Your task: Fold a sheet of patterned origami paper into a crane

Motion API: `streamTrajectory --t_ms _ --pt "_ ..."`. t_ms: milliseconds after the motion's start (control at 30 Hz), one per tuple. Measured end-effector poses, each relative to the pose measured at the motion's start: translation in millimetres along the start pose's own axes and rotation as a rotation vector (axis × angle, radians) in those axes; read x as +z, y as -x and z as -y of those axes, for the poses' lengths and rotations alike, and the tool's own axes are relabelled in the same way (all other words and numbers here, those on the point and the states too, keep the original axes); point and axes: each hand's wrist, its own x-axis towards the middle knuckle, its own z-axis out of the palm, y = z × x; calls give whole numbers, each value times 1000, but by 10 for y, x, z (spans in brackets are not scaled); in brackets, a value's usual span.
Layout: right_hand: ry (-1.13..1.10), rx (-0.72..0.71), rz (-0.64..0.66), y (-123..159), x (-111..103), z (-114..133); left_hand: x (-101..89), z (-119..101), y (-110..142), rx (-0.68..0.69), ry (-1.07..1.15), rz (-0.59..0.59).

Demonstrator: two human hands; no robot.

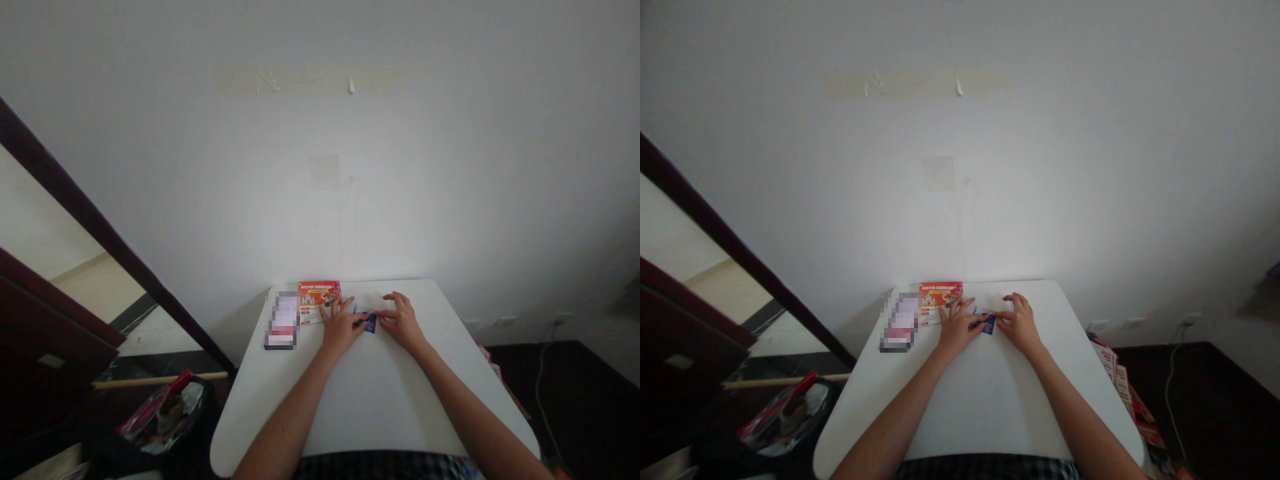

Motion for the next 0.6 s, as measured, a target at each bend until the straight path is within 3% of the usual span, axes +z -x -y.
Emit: streamTrajectory --t_ms 200,600 --pt "71 109 -2 -9 2 51 40 28 -3 16 -11 -20" --pt "151 107 -59 0 26 29 40 38 -8 15 5 -13"
